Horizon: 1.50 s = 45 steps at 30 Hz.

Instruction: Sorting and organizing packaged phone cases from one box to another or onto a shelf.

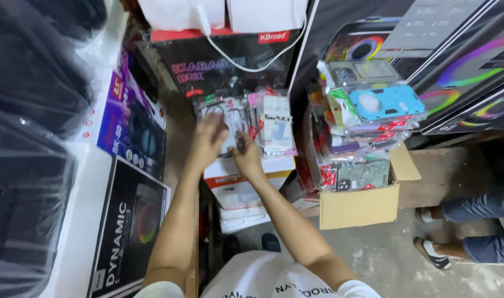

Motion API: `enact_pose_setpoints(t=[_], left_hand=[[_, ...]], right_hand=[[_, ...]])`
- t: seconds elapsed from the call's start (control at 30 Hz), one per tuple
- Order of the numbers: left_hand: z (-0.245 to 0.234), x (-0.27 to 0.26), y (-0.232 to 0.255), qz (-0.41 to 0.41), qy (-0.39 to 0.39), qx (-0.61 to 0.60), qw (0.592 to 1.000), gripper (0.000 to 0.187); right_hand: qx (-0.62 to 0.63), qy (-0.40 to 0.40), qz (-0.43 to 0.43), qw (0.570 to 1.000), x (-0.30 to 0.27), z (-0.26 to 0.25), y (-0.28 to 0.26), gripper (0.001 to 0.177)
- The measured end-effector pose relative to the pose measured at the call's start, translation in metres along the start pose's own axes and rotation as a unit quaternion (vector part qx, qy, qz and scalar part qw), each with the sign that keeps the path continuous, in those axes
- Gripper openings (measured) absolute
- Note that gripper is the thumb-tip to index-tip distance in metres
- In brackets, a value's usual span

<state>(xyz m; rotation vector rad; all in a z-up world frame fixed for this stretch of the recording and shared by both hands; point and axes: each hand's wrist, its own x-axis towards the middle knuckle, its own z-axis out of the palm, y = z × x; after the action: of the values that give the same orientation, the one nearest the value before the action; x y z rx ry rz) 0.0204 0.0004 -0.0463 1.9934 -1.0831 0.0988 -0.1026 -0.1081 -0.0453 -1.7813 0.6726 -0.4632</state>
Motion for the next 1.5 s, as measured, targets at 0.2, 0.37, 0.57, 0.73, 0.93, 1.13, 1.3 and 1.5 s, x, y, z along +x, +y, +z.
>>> enact_pose_setpoints(t=[0.2, 0.37, 0.57, 0.73, 0.93, 1.13, 1.3, 1.5], left_hand=[[0.102, 0.102, -0.149, -0.135, -0.017, 0.199, 0.971, 0.043], [0.054, 0.032, -0.068, -0.2, 0.013, 0.072, 0.977, 0.046], [0.002, -0.056, 0.015, -0.174, 0.011, 0.017, 0.985, 0.047], [-0.025, -0.016, 0.079, -0.13, 0.108, -0.084, 0.982, 0.046], [0.033, 0.018, 0.116, 0.018, 0.027, -0.196, 0.98, 0.047], [0.039, 0.019, 0.092, -0.205, -0.051, -0.242, 0.947, 0.049], [0.019, 0.016, 0.112, -0.319, -0.055, -0.424, 0.846, 0.053], [0.007, 0.028, 0.123, -0.344, -0.073, -0.436, 0.829, 0.06]], right_hand=[[-0.022, 0.011, -0.04, 0.999, -0.01, 0.001, -0.003, 0.051], [-0.013, 0.024, -0.049, 0.998, -0.008, 0.004, 0.001, 0.051], [0.006, 0.028, -0.083, 0.996, -0.012, 0.005, 0.004, 0.056], [0.158, 0.047, -0.075, 0.984, -0.027, -0.047, -0.038, 0.058], [0.034, 0.179, -0.104, 0.978, -0.018, -0.131, -0.011, 0.053], [-0.17, -0.006, 0.023, 0.985, 0.032, -0.166, 0.028, 0.063], [-0.024, -0.05, 0.158, 0.986, 0.077, -0.151, 0.015, 0.096], [-0.007, -0.104, 0.109, 0.989, 0.062, -0.12, -0.068, 0.094]])
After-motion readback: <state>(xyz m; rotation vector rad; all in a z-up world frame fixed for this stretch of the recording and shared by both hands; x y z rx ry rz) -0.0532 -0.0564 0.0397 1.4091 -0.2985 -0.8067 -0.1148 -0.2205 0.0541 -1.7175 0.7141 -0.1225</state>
